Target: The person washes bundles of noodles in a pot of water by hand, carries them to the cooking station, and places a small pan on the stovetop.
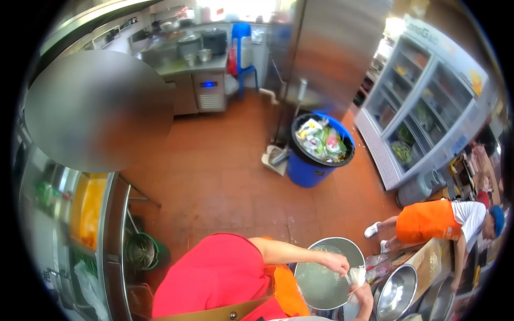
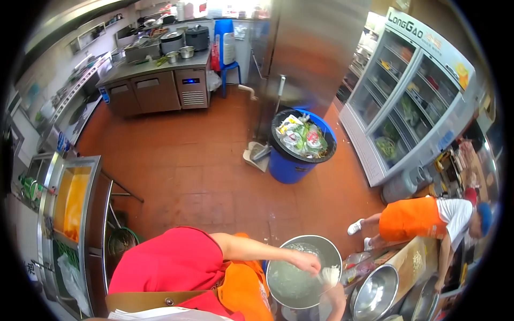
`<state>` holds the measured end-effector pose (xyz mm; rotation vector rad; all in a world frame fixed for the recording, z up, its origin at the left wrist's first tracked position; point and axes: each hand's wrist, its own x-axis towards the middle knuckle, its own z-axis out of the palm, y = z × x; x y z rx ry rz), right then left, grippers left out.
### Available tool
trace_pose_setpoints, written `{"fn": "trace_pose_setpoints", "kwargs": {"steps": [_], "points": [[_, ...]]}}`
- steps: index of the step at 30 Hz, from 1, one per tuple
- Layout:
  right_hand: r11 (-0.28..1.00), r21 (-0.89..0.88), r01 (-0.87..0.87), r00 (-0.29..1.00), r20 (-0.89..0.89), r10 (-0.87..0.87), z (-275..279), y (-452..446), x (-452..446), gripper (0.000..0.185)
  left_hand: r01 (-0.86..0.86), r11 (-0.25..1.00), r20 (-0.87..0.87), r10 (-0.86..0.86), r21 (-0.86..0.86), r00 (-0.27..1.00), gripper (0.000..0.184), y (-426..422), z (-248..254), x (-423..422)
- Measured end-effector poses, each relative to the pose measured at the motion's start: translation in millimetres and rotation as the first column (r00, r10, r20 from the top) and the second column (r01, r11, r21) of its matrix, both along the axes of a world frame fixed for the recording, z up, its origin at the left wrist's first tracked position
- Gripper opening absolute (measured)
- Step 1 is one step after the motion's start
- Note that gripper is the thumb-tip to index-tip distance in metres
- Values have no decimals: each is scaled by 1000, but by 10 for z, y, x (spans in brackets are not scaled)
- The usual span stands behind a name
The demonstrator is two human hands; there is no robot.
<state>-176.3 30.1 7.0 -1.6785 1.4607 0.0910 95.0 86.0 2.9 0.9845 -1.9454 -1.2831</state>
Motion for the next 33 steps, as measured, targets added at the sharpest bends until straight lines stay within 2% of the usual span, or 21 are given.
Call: {"fn": "trace_pose_setpoints", "kwargs": {"steps": [3,6,9,10,11,12,13,14,15,17,18,19,20,22,24,26,27,29,30,32,33], "points": [[991,-43,-123,992,-30,122,-189,-66,34,31,6,996,55,-1,-88,998,20,-19,-150,-28],[892,-82,-445,825,-426,372,189,178,474,38,20,978,315,48,-208,948,24,258,448,52],[786,-71,-614,616,-666,421,194,382,664,35,106,909,273,9,-404,962,29,-66,222,-66],[754,-161,-637,625,-681,383,58,380,611,33,142,885,273,-17,-445,962,29,-235,29,-146],[730,-235,-642,637,-693,338,-154,427,485,31,116,908,147,-61,-403,987,27,-416,-159,-165],[657,-333,-676,659,-672,337,77,575,625,31,117,931,8,-121,-346,993,26,-483,-134,-134],[730,-118,-674,600,-664,446,352,641,697,31,84,974,-52,-97,-209,994,22,-520,-189,-72],[711,-244,-659,704,-535,468,546,709,730,30,123,992,-187,-121,2,975,19,-471,-116,80],[825,-344,-448,893,-140,427,758,725,765,29,121,964,-122,-94,235,988,16,-474,-84,113],[877,-435,-204,952,122,282,1047,675,730,28,255,863,-407,-64,436,911,22,-510,-369,55],[896,-425,-129,980,85,181,1190,623,776,26,335,737,-595,113,588,796,28,-421,-307,-30],[930,-365,-39,995,71,70,1235,564,782,30,311,699,-551,141,644,822,29,-334,-288,-60],[925,-379,7,978,195,72,1266,572,726,33,271,673,-505,175,688,845,30,-216,-249,-105],[886,-464,6,991,123,58,1068,567,674,36,213,742,-424,106,636,900,24,99,-92,-234],[854,-518,-44,989,-141,-34,763,535,528,32,114,859,-234,7,499,972,23,301,136,-271],[883,-448,-138,942,-335,-23,753,656,459,30,56,968,110,-85,244,990,23,471,339,-237],[894,-402,-199,920,-390,30,663,727,462,30,67,992,148,-82,103,986,20,456,274,-225],[919,-255,-301,863,-483,149,462,537,570,29,142,990,218,-139,2,966,18,-73,295,-138],[905,-263,-336,887,-412,209,476,641,617,29,182,981,249,-159,-73,955,17,-208,255,-121],[861,-303,-409,903,-267,335,735,833,732,29,172,971,140,-196,165,971,17,-346,292,-45],[885,-342,-317,948,-76,310,868,865,734,33,224,920,-95,-204,322,974,16,-377,143,-30]]}}
